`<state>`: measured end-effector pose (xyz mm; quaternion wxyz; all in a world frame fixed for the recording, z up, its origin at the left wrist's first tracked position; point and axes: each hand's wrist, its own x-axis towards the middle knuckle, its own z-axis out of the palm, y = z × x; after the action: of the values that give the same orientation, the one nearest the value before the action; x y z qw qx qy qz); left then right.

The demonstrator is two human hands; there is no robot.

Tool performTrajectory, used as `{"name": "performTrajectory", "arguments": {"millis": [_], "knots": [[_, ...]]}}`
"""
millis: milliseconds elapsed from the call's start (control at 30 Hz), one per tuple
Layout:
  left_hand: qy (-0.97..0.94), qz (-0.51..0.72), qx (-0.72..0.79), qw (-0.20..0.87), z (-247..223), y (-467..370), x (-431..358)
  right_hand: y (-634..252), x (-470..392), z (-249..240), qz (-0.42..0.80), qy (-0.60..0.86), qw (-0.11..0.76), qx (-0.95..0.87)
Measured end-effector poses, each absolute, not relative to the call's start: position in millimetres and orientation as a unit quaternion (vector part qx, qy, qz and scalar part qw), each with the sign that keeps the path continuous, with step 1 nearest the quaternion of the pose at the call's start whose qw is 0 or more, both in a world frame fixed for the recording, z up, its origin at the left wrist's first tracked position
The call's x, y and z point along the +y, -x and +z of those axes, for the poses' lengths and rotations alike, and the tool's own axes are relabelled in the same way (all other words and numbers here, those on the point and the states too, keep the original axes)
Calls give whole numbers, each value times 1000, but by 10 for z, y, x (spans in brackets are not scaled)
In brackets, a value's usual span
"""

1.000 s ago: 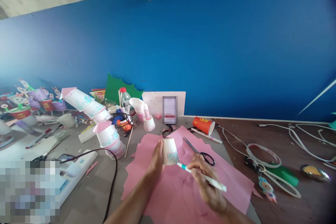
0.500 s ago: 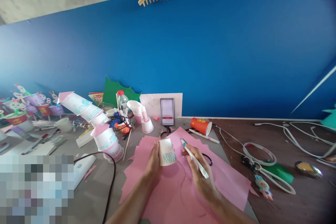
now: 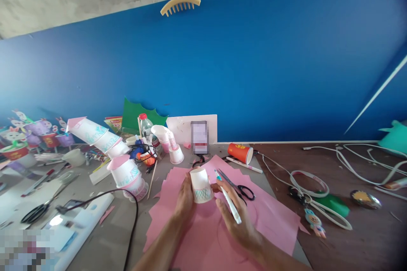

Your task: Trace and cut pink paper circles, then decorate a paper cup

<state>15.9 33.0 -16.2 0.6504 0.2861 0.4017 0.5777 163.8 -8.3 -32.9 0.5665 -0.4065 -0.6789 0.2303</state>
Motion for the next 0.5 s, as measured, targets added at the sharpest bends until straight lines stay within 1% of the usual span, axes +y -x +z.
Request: {"name": "performTrajectory", "arguments": {"millis": [167,333,500], "knots": [[-286,583,359,671,-180,-174,312,-1650,-114,-291,203,390,540,-718],[-304,580,351,669,-201,-165,309,-1658,-120,-314,164,396,539,-725],[-325,570,349,669,-247,-148,338,-1636,-134,-278,187,394,545,-716]]}}
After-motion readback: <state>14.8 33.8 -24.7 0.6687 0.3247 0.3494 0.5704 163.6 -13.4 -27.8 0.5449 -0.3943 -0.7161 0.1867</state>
